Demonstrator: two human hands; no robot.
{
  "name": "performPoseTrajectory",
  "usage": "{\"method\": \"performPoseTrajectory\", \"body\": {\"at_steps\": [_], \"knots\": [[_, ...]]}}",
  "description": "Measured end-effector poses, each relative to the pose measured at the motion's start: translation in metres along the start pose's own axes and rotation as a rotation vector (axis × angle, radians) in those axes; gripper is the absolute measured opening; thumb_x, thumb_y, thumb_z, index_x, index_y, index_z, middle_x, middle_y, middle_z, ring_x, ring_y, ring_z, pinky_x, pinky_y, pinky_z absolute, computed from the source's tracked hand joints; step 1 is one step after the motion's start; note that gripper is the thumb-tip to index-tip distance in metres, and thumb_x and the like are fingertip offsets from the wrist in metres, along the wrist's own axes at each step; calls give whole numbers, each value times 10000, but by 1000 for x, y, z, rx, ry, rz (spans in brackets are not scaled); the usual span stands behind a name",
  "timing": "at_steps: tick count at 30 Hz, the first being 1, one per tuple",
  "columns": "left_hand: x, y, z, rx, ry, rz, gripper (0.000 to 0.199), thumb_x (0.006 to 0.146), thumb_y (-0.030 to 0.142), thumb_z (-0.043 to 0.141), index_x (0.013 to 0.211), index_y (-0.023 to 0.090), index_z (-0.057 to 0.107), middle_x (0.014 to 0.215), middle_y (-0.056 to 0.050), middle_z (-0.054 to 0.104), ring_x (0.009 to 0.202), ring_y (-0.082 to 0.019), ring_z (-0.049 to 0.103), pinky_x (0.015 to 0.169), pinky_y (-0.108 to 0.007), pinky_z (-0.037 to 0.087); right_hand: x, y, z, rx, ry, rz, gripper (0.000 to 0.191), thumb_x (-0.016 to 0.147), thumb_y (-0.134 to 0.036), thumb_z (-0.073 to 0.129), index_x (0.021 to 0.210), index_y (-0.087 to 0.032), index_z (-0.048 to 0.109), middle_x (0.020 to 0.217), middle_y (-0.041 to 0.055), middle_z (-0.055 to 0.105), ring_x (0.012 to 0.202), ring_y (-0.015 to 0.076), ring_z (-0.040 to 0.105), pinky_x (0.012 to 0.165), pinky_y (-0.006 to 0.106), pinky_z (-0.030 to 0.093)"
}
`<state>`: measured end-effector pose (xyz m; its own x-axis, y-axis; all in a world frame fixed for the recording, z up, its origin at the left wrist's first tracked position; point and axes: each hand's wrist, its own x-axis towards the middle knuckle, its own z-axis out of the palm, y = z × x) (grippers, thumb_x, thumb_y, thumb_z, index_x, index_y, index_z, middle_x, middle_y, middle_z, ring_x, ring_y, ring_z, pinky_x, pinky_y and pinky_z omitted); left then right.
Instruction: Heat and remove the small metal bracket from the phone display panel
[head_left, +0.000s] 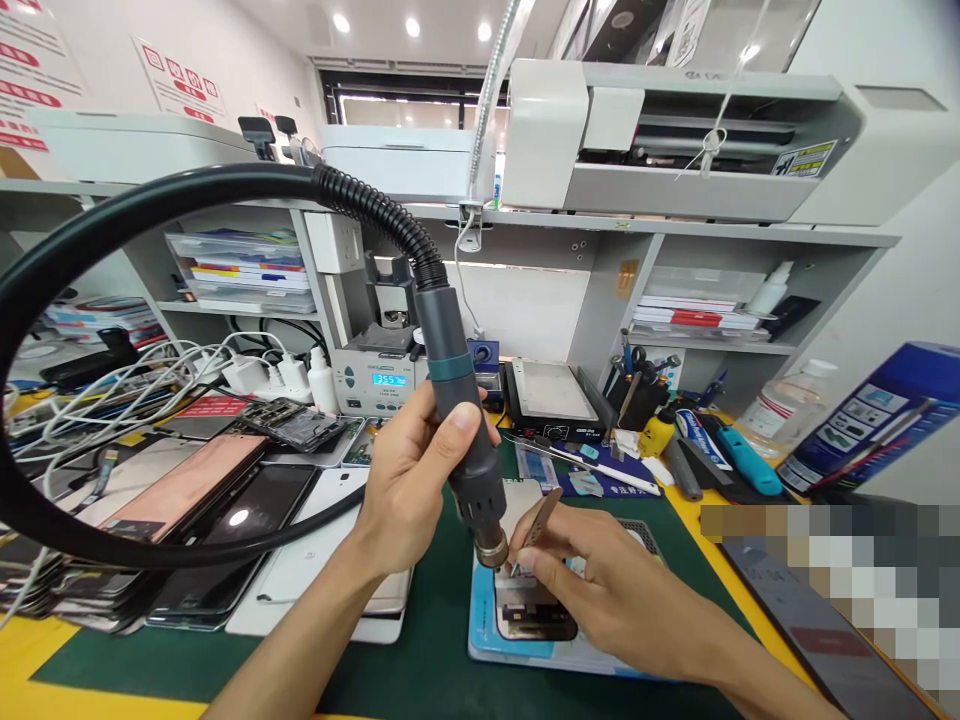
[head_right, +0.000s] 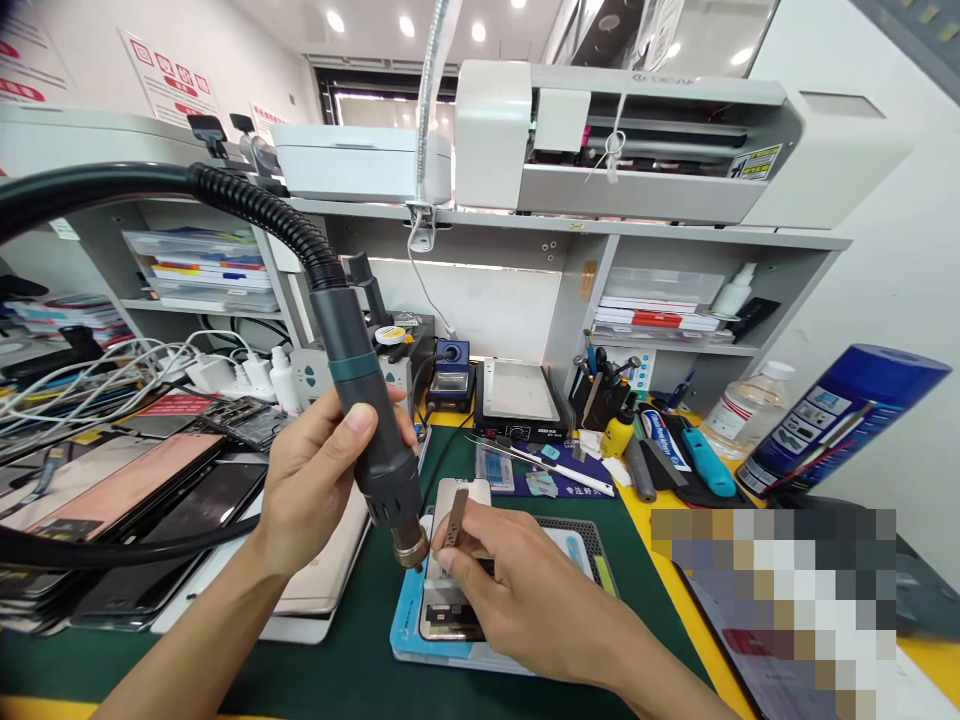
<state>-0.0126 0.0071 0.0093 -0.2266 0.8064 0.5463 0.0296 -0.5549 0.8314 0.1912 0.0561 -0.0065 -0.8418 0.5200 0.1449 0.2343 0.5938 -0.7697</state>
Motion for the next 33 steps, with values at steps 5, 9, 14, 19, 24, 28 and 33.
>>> {"method": "performPoseTrajectory", "body": {"at_steps": [5,9,14,19,24,28,33], "knots": [[0,2,1,-2,0,1,270,1031,444,545,1111,193,605,884,-59,622,735,-174,534,608,-275,454,1,1,-1,29,-42,53,264,1044,-395,431,1046,-224,633,1064,34,645,980,173,589,864,275,473],[0,2,1,-4,1,-10,279,1027,447,547,1121,190,604,890,-62,622,759,-183,540,636,-287,467,2,3,-2,68,-49,79,242,1050,-397,427,1081,-249,615,1072,4,638,951,150,584,814,255,466],[0,1,0,-9,-2,-10,281,1022,444,553,1123,187,604,883,-64,621,761,-189,547,630,-289,466,3,2,-2,79,-34,69,235,1045,-375,450,1101,-246,638,1028,0,651,906,141,595,777,245,464],[-1,1,0,-6,-4,-11,261,1021,436,560,1107,196,614,868,-55,622,735,-178,541,603,-269,451,1,1,-2,75,-28,75,233,1040,-360,455,1101,-246,649,1042,9,652,941,155,602,793,251,470],[0,2,-1,3,7,-6,271,1020,443,558,1115,196,616,873,-60,624,728,-179,540,595,-264,442,-1,-2,-5,34,-49,69,217,1032,-343,461,1003,-222,639,1019,19,651,915,155,595,777,244,464],[0,1,-2,-2,6,-3,280,1017,445,562,1116,189,617,869,-65,623,721,-179,537,580,-263,434,-2,-3,-8,39,-52,59,159,1024,-307,481,1009,-256,630,1032,-32,661,916,120,595,798,209,454],[-2,1,-1,1,1,-6,278,1018,445,561,1114,190,617,867,-62,624,720,-176,539,577,-262,433,-2,-6,-9,49,-55,37,156,1013,-276,494,1008,-262,649,1018,-39,671,918,119,604,807,207,461]]}}
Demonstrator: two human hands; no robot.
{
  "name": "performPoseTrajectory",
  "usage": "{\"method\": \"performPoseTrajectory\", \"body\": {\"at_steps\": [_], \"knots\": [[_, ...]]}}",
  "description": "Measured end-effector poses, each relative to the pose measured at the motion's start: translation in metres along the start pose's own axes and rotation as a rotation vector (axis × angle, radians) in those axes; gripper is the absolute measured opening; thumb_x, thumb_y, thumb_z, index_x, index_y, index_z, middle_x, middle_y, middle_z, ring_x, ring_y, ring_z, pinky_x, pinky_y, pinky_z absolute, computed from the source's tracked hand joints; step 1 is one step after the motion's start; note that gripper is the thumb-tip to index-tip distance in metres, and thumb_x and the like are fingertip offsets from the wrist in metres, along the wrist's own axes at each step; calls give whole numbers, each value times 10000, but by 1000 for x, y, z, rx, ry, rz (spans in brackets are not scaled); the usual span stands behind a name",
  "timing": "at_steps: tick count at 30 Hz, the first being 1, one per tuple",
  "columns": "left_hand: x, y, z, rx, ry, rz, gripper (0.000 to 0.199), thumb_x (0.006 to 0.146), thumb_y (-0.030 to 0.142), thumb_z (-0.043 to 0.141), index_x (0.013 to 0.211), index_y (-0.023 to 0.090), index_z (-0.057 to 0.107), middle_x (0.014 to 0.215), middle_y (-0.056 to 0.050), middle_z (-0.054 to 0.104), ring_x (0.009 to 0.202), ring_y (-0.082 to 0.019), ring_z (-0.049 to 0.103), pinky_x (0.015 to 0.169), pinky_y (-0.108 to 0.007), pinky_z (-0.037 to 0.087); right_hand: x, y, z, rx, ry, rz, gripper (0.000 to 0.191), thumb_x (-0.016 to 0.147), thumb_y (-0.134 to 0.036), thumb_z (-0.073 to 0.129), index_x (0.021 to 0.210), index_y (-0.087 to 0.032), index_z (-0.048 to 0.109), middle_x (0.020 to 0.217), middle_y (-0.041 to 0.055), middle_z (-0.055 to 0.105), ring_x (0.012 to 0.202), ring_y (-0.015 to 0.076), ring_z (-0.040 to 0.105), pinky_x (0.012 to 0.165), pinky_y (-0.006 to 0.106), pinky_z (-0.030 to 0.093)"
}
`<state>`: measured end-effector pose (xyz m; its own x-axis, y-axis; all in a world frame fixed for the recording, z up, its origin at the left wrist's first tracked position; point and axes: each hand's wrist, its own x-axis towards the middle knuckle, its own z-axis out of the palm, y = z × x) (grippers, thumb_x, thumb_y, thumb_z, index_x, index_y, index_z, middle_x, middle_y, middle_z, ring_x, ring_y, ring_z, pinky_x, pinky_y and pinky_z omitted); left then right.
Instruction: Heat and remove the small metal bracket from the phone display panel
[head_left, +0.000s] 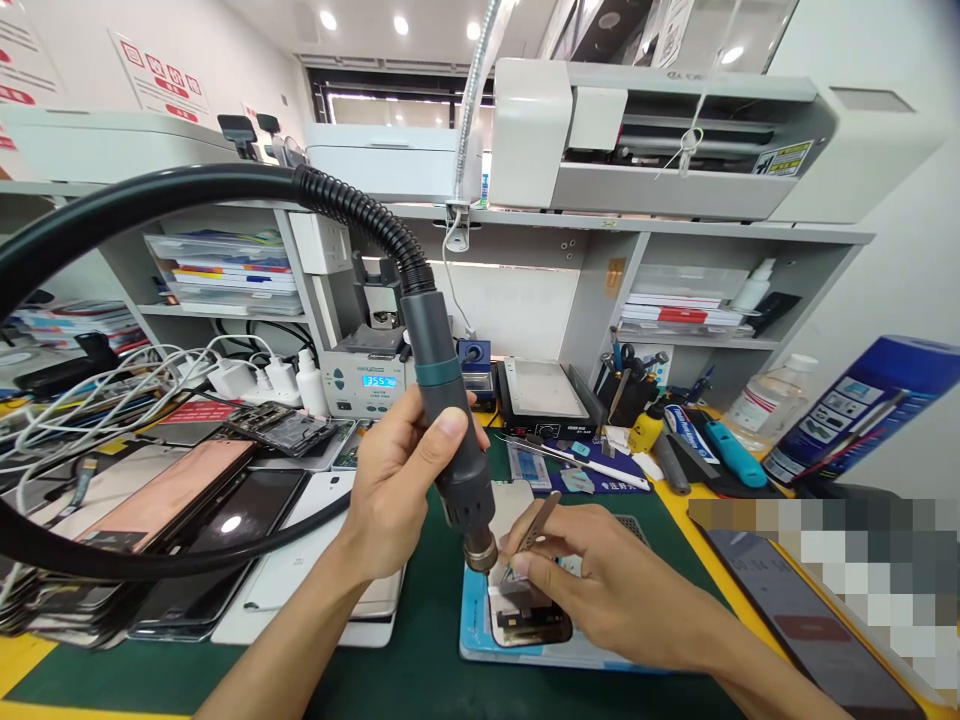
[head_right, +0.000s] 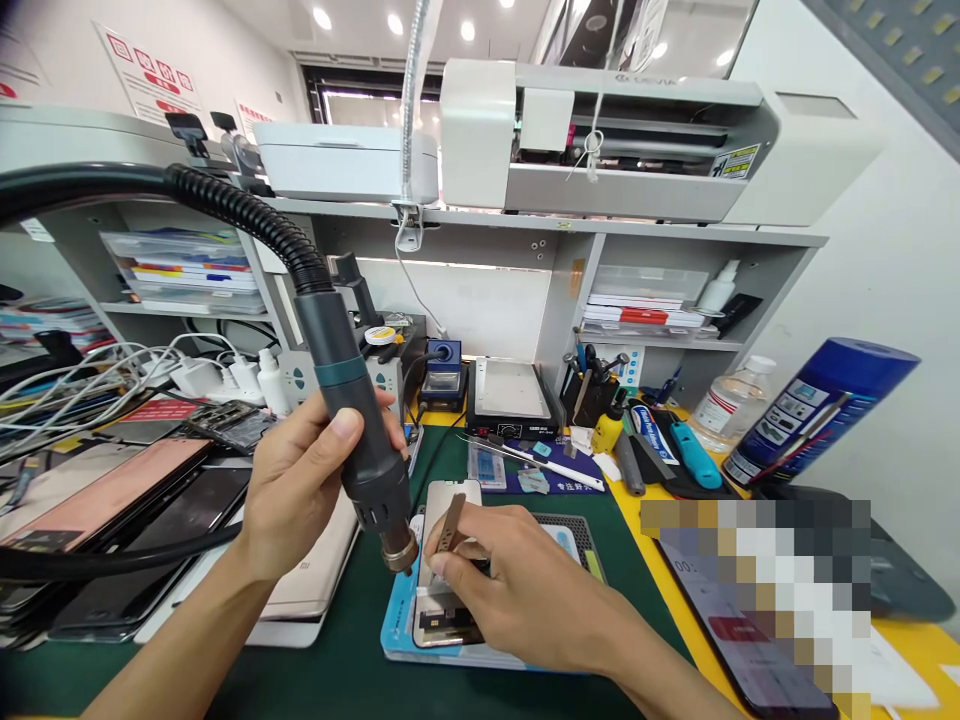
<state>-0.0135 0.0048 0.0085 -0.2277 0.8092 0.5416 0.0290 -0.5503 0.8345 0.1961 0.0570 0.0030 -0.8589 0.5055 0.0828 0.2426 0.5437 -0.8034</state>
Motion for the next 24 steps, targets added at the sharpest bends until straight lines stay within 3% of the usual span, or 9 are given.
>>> {"method": "performPoseTrajectory", "body": {"at_steps": [9,24], "knots": [[2,1,1,-6,-6,-4,281,1015,439,561,1107,178,611,925,-75,635,734,-183,560,589,-273,443,0,-1,-1,-55,-23,1,170,999,-263,505,994,-242,673,1022,-16,681,926,141,619,813,244,469],[2,-1,1,-19,-5,-12,265,1006,442,577,1078,191,624,917,-70,635,758,-187,566,615,-273,463,1,-3,0,74,-44,-27,137,974,-175,514,975,-197,649,1019,3,682,915,132,628,869,250,522]]}}
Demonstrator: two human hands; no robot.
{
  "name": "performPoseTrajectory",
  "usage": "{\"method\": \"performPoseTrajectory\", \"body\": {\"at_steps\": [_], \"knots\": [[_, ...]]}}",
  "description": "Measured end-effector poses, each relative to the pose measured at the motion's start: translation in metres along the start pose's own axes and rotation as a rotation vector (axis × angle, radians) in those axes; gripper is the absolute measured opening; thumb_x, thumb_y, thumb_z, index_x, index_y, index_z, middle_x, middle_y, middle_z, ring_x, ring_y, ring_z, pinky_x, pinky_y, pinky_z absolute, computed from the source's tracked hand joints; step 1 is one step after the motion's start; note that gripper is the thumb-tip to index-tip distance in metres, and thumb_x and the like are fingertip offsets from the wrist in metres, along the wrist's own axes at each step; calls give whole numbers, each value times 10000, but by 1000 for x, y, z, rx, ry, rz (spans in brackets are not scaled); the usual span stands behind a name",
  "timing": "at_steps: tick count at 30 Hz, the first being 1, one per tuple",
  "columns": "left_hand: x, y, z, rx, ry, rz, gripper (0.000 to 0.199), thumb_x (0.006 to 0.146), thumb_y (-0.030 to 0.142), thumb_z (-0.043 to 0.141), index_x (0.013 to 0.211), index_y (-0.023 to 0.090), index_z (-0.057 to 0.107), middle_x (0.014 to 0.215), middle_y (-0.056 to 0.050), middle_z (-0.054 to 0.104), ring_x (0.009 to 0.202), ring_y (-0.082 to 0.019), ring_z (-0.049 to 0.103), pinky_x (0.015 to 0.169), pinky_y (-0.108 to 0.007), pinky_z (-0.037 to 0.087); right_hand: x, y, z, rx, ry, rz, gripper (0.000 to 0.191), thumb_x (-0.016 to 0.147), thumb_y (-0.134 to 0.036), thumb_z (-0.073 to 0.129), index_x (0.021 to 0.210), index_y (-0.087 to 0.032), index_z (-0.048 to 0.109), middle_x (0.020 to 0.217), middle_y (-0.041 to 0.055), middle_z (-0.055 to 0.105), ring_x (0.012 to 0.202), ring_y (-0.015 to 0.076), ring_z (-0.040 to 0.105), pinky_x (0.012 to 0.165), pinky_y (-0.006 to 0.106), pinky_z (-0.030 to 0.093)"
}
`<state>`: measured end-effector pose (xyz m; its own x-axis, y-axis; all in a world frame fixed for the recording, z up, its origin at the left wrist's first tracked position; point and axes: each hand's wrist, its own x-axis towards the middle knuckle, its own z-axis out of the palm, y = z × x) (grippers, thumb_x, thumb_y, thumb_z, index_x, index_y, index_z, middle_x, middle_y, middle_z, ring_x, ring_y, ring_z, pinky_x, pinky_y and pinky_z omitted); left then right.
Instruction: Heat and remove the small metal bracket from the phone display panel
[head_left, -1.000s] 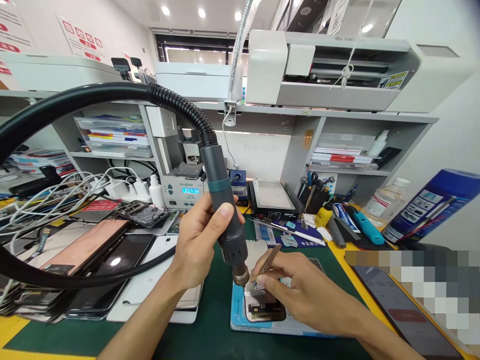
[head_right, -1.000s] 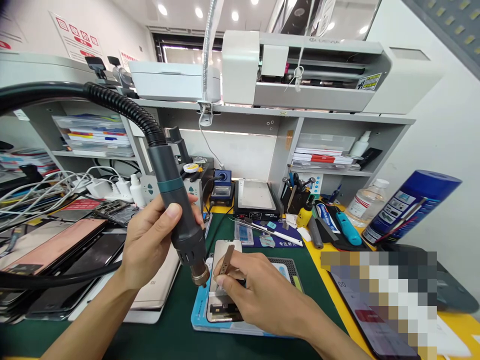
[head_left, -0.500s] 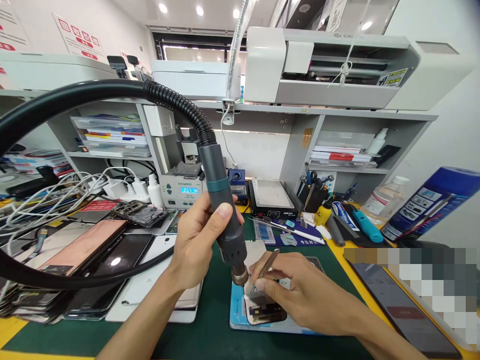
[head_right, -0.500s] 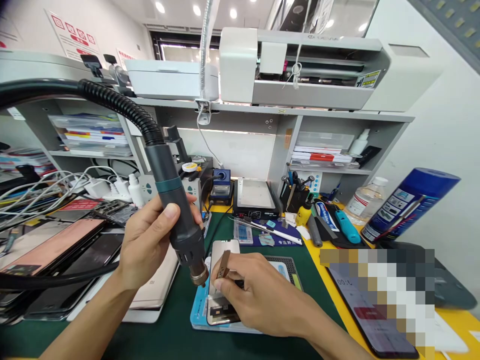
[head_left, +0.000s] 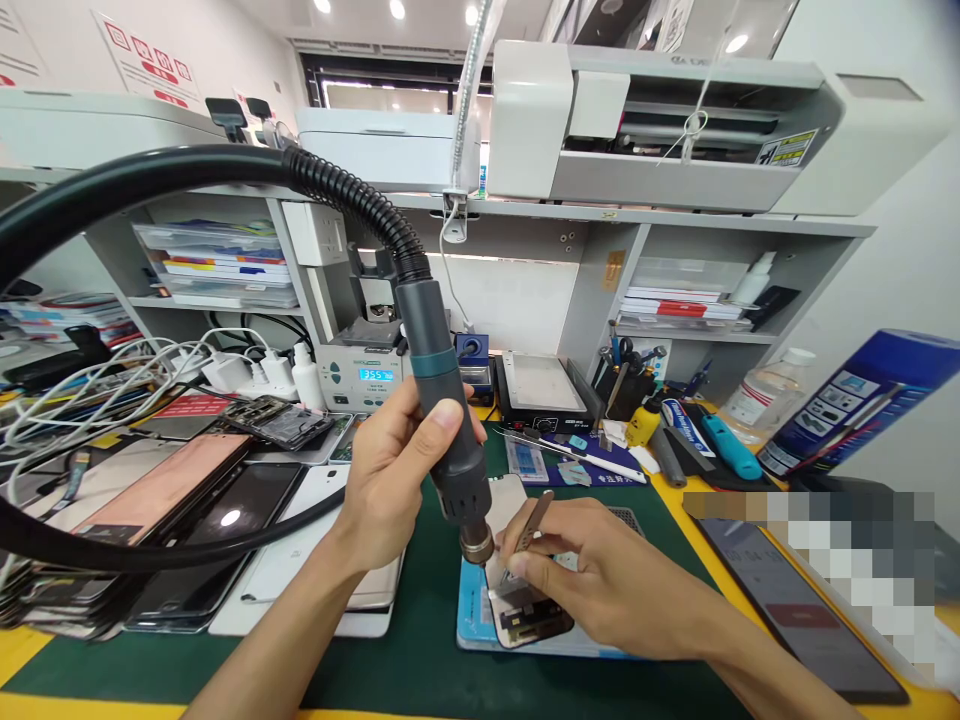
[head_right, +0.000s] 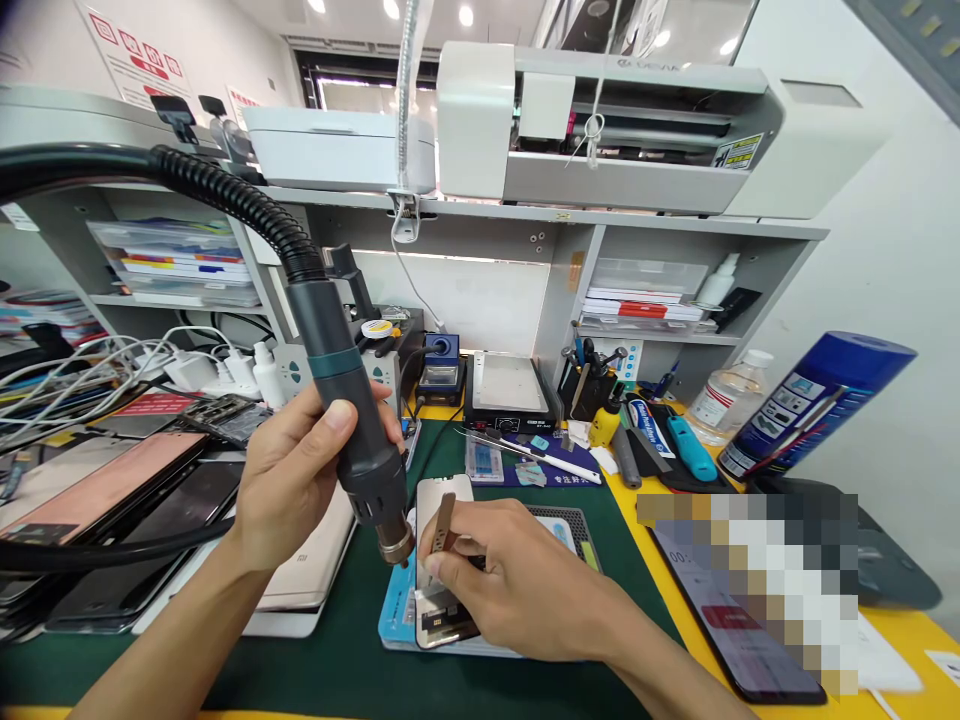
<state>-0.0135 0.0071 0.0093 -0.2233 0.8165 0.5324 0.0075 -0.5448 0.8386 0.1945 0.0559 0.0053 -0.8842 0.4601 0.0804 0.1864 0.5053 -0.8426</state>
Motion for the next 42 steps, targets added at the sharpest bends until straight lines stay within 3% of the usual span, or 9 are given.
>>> {"method": "performPoseTrajectory", "body": {"at_steps": [8,16,23,32,39,42], "knots": [[-3,2,2,-11,-4,0,278,1009,443,565,1105,189,624,896,-76,634,751,-204,570,621,-297,485,0,3,0,31,-13,1,147,979,-210,523,987,-158,661,1018,52,676,913,151,635,839,253,530],[-37,15,7,6,26,-54,289,1022,433,528,1169,193,596,908,-86,637,828,-233,590,648,-297,494,0,8,0,5,-8,-30,184,979,-283,541,968,-153,671,881,56,650,845,161,610,821,271,523],[-50,12,7,60,36,-16,275,1030,409,519,1179,192,601,935,-91,640,850,-228,593,720,-309,503,0,9,-2,-10,-23,-70,148,969,-227,536,979,-165,670,937,49,661,843,149,595,804,258,493],[-62,17,12,84,142,2,281,1005,431,552,1157,205,621,927,-98,636,833,-252,605,643,-307,544,1,7,-4,-29,-50,-57,150,983,-223,503,939,-159,632,886,23,641,765,128,552,691,240,438],[-72,29,27,100,317,-69,320,950,471,617,1122,203,628,918,-98,629,868,-281,604,676,-322,540,0,9,-4,-22,-49,-78,168,980,-254,515,943,-146,637,879,42,637,764,136,554,684,240,435],[-72,30,28,97,332,-71,327,937,478,629,1109,200,638,906,-101,633,856,-287,609,650,-322,540,0,10,-3,-24,-51,-80,164,984,-259,505,943,-150,620,885,40,628,761,132,545,680,235,433]]}}
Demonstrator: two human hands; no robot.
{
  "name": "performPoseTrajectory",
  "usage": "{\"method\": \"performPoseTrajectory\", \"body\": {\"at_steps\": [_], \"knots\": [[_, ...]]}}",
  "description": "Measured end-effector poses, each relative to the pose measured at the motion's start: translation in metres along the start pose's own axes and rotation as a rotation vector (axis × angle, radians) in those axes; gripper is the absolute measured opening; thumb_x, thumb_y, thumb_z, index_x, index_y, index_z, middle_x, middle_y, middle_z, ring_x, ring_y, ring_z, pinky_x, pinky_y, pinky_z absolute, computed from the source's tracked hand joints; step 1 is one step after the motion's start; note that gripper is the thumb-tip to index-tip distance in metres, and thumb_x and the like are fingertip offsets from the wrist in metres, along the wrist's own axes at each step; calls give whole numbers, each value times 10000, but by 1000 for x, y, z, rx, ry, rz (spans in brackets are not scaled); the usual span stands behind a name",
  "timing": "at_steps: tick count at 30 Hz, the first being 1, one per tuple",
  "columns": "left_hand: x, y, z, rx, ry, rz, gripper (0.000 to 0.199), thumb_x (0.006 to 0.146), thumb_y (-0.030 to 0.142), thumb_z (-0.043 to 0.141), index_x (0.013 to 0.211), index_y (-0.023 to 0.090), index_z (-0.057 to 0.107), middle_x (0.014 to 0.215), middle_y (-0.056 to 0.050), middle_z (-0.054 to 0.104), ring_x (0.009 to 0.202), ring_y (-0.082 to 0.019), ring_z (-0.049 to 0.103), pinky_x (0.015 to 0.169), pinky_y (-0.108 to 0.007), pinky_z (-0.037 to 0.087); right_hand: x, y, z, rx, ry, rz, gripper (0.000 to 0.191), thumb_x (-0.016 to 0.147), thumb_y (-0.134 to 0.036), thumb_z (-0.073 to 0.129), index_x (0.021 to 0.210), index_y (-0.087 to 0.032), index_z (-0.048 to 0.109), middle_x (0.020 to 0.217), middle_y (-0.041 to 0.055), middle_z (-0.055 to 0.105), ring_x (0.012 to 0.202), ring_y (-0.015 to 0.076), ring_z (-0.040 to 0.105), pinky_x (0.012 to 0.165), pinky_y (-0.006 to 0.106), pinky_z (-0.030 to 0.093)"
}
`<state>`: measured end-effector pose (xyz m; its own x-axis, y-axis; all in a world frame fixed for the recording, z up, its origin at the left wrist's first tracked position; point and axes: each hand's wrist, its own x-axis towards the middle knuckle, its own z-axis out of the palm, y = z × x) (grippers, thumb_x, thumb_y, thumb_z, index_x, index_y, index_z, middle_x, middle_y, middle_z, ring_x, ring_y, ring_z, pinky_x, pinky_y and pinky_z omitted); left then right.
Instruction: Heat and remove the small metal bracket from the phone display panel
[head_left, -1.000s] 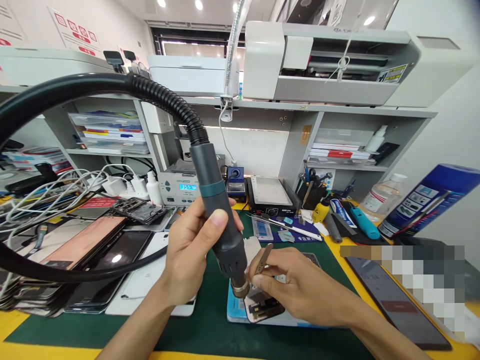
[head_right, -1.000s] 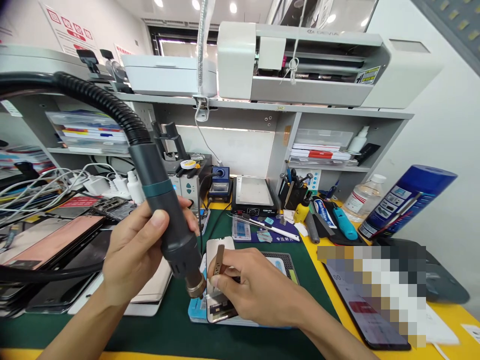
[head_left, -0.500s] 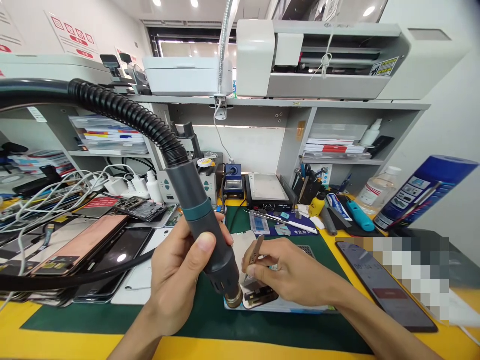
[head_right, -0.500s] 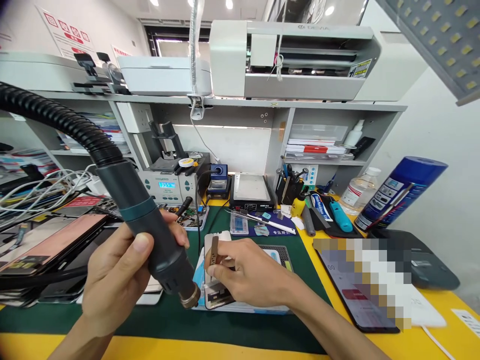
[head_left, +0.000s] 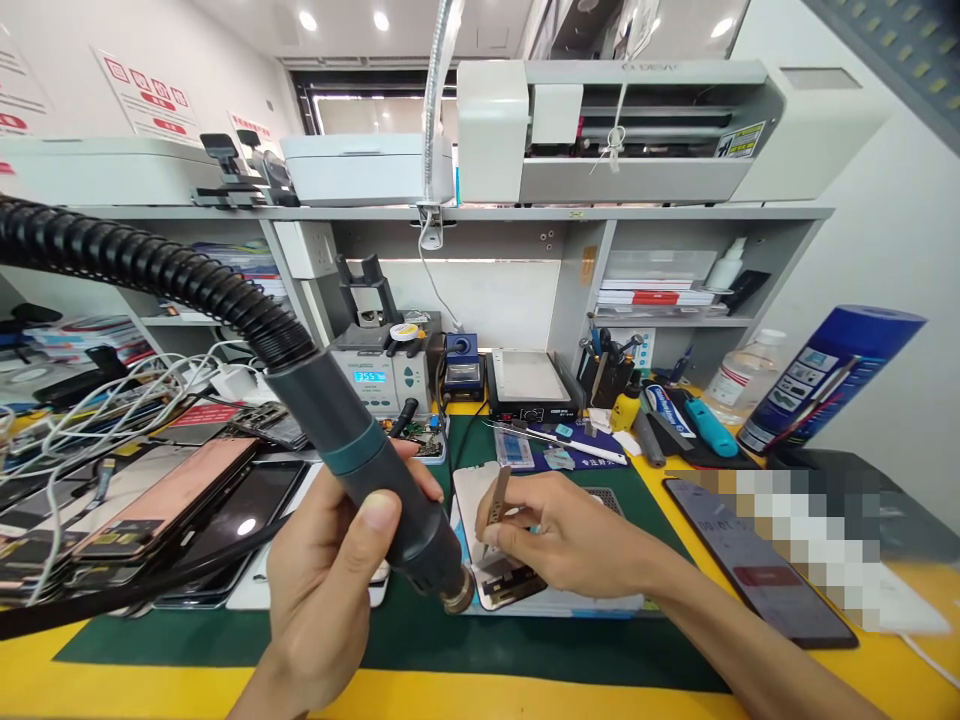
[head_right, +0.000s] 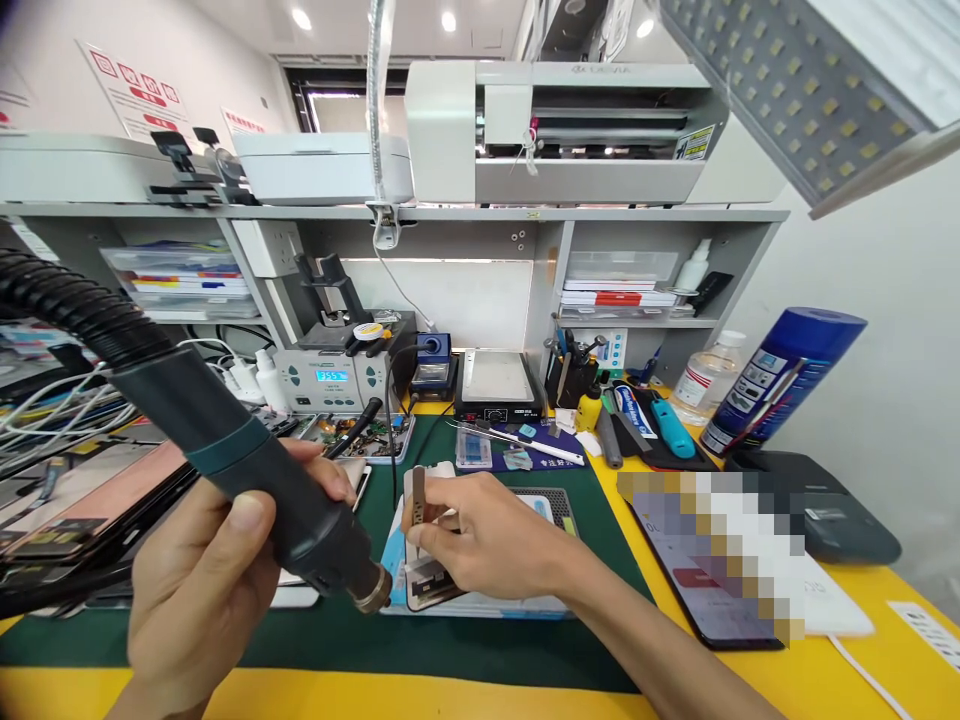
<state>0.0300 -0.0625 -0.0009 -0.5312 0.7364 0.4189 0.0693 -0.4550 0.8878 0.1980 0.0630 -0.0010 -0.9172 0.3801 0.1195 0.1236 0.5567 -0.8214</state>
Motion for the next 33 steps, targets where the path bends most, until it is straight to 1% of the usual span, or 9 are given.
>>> {"method": "performPoseTrajectory", "body": {"at_steps": [2,6,11,14,19,22,25,31,33], "knots": [[2,-3,-2,2,-15,10,323,950,476,619,1122,202,635,914,-99,637,865,-285,609,664,-325,545,0,1,1,-13,3,-10,158,988,-258,496,922,-158,598,880,29,617,757,125,531,680,231,430],[6,-11,-5,5,-109,69,317,978,462,594,1146,195,619,933,-97,645,865,-265,610,662,-313,554,0,5,2,-14,17,-9,144,996,-279,487,930,-176,563,896,12,596,761,119,510,673,227,426],[7,-13,-1,11,-74,49,351,976,479,601,1155,177,614,949,-93,642,880,-251,604,690,-297,540,2,9,0,16,16,7,114,995,-261,474,959,-182,547,907,9,574,761,119,497,666,227,416],[8,-12,0,17,-106,74,327,992,463,580,1165,187,614,956,-91,645,872,-249,604,697,-305,531,1,9,-1,20,16,-5,99,987,-245,478,951,-180,543,888,8,562,744,117,486,651,223,406],[12,-12,1,14,-131,130,281,1007,426,560,1152,194,622,945,-96,650,876,-261,609,726,-335,531,1,8,-2,20,16,-22,120,978,-228,489,1009,-171,590,939,39,604,806,142,528,701,240,422],[15,-12,2,18,-131,173,269,1008,399,557,1155,181,614,958,-108,649,886,-269,612,757,-355,529,1,8,-1,43,26,-34,134,980,-238,484,985,-158,592,934,52,610,817,147,533,712,243,426],[15,-13,4,33,-157,206,275,1013,390,549,1167,170,605,961,-108,648,892,-260,608,763,-341,519,1,9,0,46,32,-44,138,978,-245,488,967,-154,591,922,54,609,818,148,532,719,246,429],[9,-11,9,27,-111,120,291,1013,416,555,1176,178,600,973,-94,637,899,-253,592,771,-342,508,0,9,-1,48,27,-42,143,972,-244,490,959,-149,596,893,48,599,787,143,524,707,246,425],[9,-12,8,18,-133,129,292,1014,411,552,1181,176,599,970,-97,638,891,-254,597,756,-340,513,0,9,-1,52,25,-36,146,972,-246,490,967,-147,598,894,49,600,781,142,519,701,244,422]]}}
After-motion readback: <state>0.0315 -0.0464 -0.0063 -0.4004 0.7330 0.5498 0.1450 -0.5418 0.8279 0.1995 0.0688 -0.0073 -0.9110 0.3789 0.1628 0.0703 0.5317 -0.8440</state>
